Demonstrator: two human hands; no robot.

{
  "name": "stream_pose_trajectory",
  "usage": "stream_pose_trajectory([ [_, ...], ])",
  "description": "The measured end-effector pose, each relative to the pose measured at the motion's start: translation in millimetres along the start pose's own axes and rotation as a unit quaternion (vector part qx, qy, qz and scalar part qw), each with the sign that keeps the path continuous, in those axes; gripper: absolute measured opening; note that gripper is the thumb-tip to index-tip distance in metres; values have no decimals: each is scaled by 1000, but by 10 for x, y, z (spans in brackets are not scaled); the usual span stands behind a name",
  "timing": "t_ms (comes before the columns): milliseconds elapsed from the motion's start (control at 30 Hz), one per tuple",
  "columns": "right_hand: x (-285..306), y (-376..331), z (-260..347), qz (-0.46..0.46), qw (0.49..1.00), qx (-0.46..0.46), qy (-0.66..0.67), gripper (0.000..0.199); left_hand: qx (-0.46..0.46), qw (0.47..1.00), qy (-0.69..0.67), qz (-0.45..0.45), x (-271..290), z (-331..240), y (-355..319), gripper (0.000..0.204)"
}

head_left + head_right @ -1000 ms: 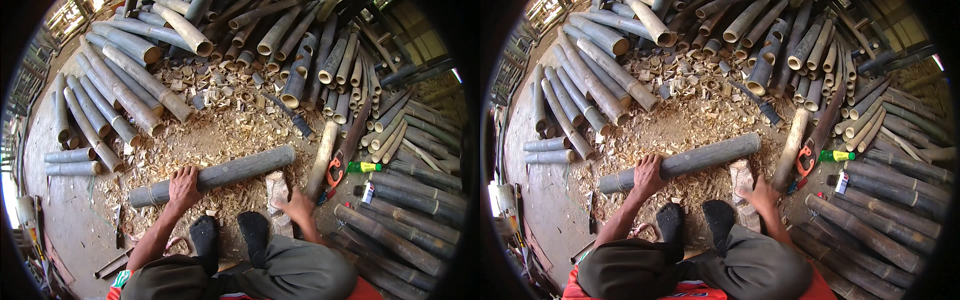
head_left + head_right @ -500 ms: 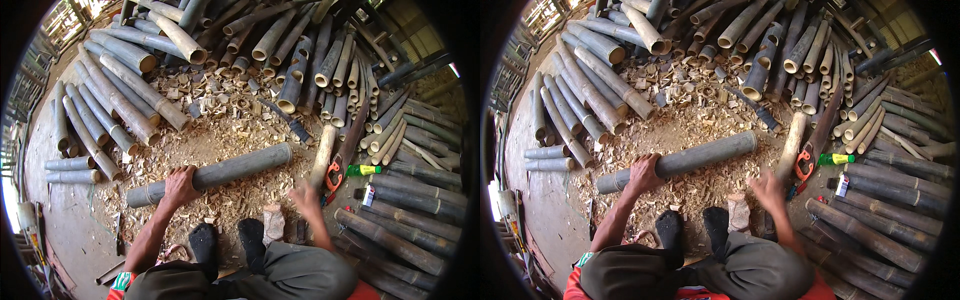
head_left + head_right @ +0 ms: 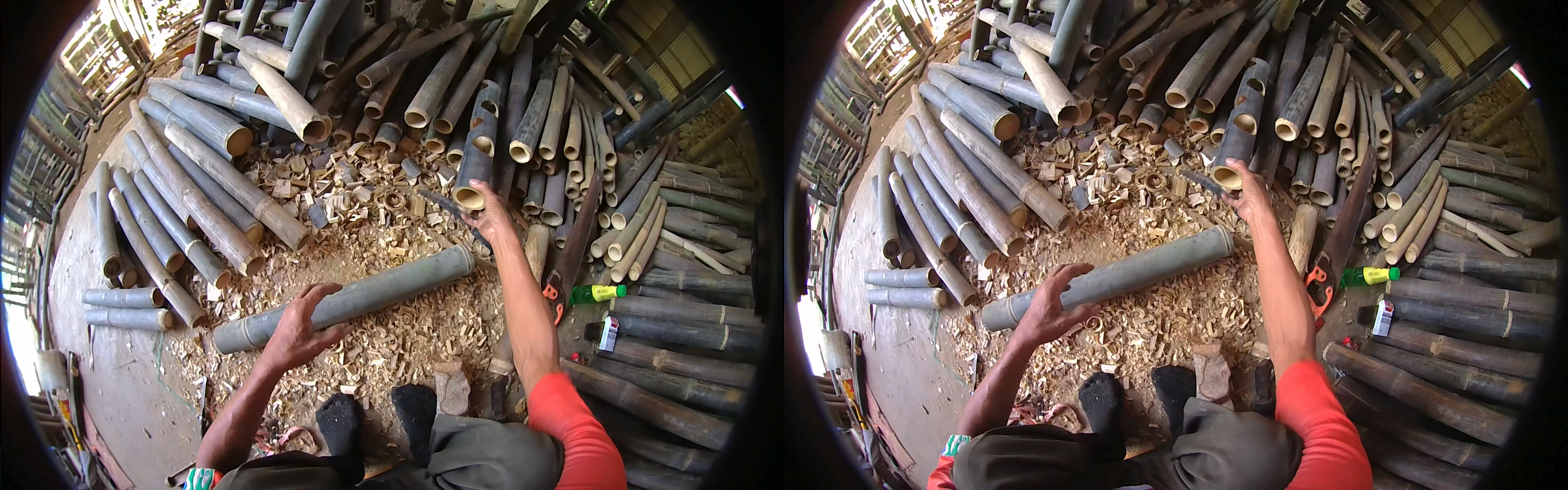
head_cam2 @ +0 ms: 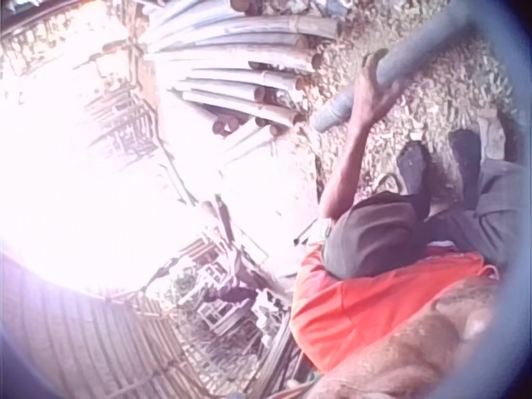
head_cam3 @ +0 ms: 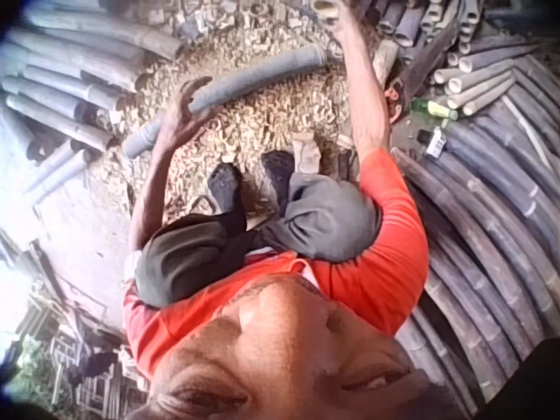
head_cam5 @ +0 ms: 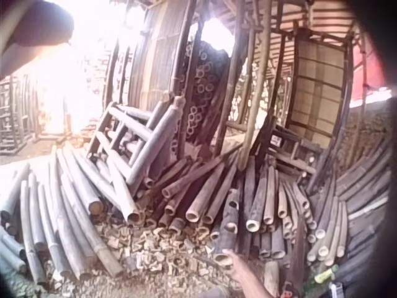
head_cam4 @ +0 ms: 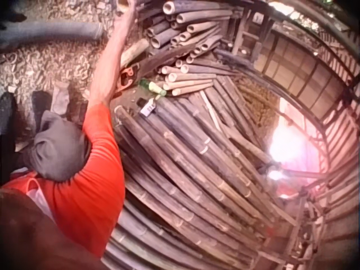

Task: The person saws a bamboo pole, uses a knife to carve circular holes into the surface, and uses a wooden mallet to strike the knife for deeper cuts.

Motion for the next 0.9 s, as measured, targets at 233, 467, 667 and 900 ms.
stream_pose_trajectory([
  [233, -578, -1722, -302, 109, 976, 182, -52, 85, -7, 971, -237, -11, 72, -358, 278, 103],
  [467, -1469, -3358, -1041, 388, 766, 87, -506, 82, 80, 995, 54, 26, -378, -90, -121, 97],
  [667, 245, -2906, -645, -171, 921, 216, -276, 58, 128, 978, 163, 33, -483, 581, -1045, 89],
  [900, 503, -2315, -1181, -62, 884, 156, -435, 38, 75, 957, 269, -83, -334, 854, -1133, 78],
])
Point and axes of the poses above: each hand's wrist, its own y-axis towards the middle knuckle, its own x-axis out of the back of the hand, z = x × y, the point moved 7 cm from there along y, towards the middle knuckle, and after that the axes turned 3 degrees about z, right-handed, at the moved point
